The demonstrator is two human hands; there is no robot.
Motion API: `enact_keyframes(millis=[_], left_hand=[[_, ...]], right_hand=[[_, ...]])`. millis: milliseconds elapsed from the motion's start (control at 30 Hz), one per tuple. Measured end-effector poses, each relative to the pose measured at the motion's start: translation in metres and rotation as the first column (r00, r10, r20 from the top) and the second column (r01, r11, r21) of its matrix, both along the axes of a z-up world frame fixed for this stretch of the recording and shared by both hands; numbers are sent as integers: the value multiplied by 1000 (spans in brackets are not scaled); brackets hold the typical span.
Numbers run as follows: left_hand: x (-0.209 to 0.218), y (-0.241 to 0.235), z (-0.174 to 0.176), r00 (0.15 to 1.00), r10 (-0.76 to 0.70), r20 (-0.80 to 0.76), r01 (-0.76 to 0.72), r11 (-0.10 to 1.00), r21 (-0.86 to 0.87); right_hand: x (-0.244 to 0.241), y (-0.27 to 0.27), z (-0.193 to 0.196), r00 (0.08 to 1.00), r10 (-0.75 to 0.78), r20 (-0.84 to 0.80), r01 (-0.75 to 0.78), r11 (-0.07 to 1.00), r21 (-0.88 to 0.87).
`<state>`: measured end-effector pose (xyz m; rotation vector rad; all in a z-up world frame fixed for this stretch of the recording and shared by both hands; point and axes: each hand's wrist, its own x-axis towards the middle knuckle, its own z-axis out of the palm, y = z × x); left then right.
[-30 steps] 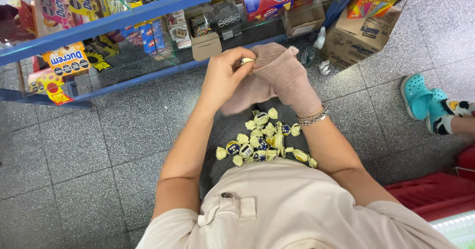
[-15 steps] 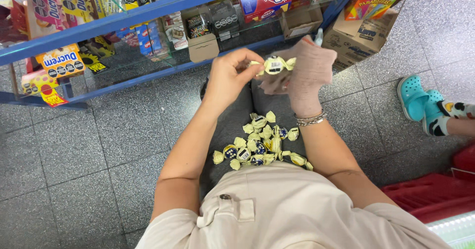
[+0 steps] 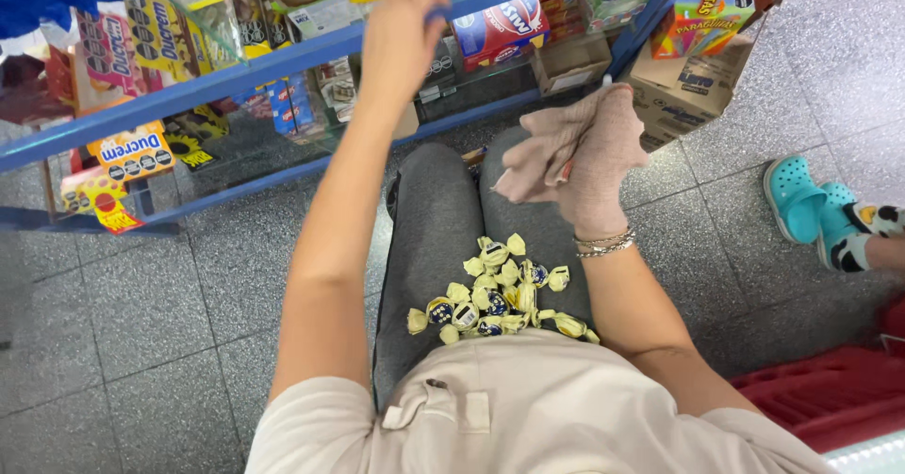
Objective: The person cleans candies one by one using a cloth, then places them into a yellow box.
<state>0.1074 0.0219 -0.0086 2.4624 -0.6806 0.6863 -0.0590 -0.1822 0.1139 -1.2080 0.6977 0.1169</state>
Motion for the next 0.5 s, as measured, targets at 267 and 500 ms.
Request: enact_keyframes(millis=[267,500], left_hand=[[-160,-53,-72,312,-269,-911,575,817,-44],[-196,-72,-74,321,-223,-921,505,862,-33]], right_hand=[[44,-25,-98,981,-178,81,192,954,-231],[14,7,-14,989,-25,-143,20,999,-39]])
